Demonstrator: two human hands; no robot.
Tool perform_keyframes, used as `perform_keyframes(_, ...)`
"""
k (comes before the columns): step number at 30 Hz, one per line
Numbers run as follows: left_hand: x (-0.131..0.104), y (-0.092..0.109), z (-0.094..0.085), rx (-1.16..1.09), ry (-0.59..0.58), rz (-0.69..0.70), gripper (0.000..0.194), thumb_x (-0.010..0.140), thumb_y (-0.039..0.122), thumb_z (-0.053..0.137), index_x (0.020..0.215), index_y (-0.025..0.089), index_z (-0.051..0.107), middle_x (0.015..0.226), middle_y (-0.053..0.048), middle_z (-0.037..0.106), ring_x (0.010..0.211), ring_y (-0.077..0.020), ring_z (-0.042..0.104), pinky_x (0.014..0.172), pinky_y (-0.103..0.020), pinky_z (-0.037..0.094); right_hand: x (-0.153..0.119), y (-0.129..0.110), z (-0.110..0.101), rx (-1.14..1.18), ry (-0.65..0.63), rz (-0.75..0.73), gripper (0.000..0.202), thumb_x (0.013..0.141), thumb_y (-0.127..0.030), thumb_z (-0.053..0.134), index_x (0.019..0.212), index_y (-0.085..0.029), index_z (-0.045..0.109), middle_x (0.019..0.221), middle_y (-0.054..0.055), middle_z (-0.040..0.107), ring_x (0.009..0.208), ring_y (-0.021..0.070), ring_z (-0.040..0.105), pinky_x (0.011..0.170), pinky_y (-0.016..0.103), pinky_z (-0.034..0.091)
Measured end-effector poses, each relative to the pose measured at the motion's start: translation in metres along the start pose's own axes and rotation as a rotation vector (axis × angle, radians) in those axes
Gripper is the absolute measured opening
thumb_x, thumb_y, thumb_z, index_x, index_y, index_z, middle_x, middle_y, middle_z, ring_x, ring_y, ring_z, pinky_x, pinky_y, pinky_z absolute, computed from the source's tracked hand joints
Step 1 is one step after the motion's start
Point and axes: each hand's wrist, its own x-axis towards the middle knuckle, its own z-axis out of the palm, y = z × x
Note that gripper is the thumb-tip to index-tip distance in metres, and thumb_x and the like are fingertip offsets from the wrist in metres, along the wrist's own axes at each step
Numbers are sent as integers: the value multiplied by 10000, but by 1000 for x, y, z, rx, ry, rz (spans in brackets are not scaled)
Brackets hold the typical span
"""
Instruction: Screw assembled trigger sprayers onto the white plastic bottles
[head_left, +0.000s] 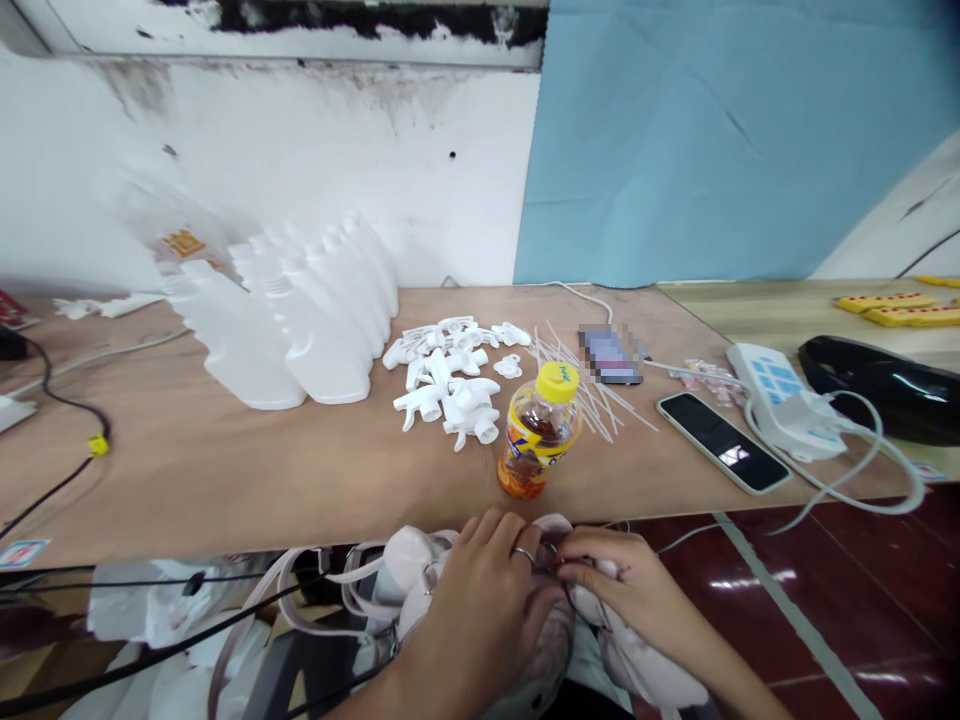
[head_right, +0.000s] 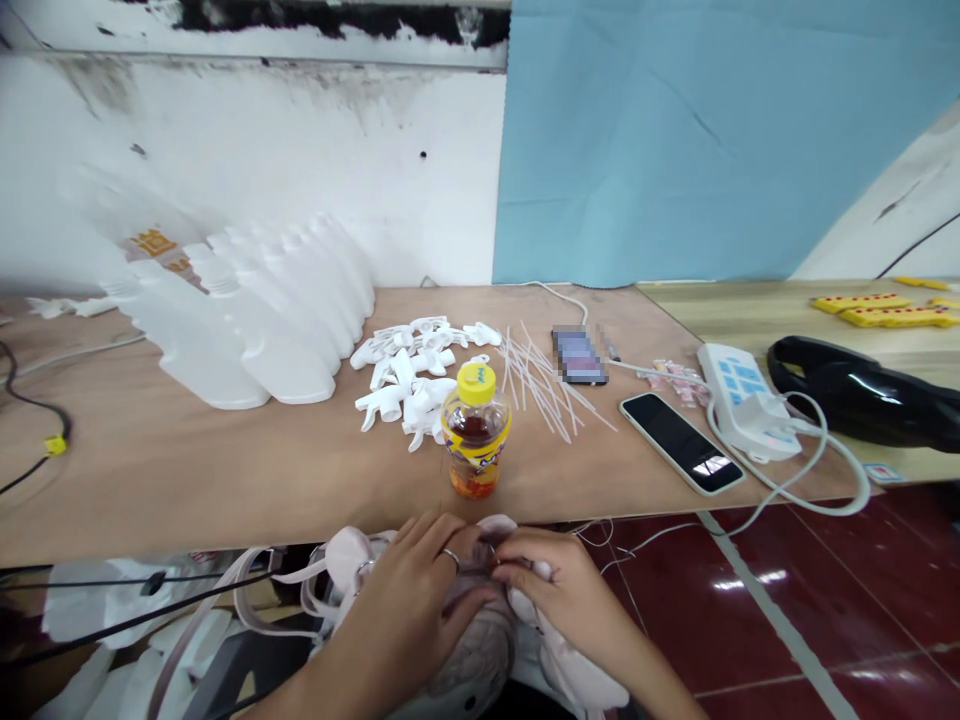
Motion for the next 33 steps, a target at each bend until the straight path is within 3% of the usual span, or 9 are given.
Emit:
perform_keyframes(6,4,1,3,-33,-87,22,200,887,212,688,1078,170,642,1049,-72,672,979,-268,613,838,-411,518,4,4,-3,43,-90,3,269,884,-339,663,678,-170,702,705,27,657,700,173,601,686,268,452)
perform_keyframes(11,14,3,5,26,-133,0,123,845,93,636,949,139,682,939,-92,698,888,-254,653,784,-367,518,1,8,1,70,-67,28,280,865,-351,670,652,-172,700,689,30,642,697,181,594,679,279,445)
perform_keyframes(16,15,-2,12,-22,-112,21,62,847,152,653,851,153,715,829,-75,702,792,-234,655,728,-331,501,-2,12,4,146,-36,92,243,825,-365,693,680,-173,731,712,34,677,709,185,602,693,280,457)
perform_keyframes(23,-1,0,35,-68,-68,28,70,843,123,660,892,139,708,907,-82,715,880,-257,636,805,-380,511,-6,23,11,306,-174,292,443,770,-563,734,686,-129,706,642,26,635,624,160,551,622,272,400)
perform_keyframes(27,-7,6,30,-11,-79,73,102,856,104,637,933,137,695,935,-76,707,896,-260,626,832,-412,527,-9,25,12,361,-198,357,444,722,-560,784,698,-127,689,651,14,623,630,151,537,622,264,384)
perform_keyframes(29,-13,5,21,20,-36,80,210,865,198,677,1071,160,675,1081,-97,687,993,-285,610,877,-449,522,-12,26,12,402,-214,345,428,739,-546,778,709,-129,683,655,18,626,635,151,542,623,262,382)
perform_keyframes(31,-22,-2,13,89,33,99,593,786,474,772,1274,188,594,1283,-151,607,1147,-369,551,959,-567,474,-16,26,12,447,-217,319,414,761,-538,764,722,-133,687,646,24,629,615,148,540,608,261,374)
perform_keyframes(33,-35,-13,7,192,67,103,1027,571,716,816,1394,189,502,1373,-210,541,1197,-452,513,980,-677,418,-20,27,14,496,-194,293,405,768,-542,753,752,-140,708,635,29,626,605,150,536,602,265,373)
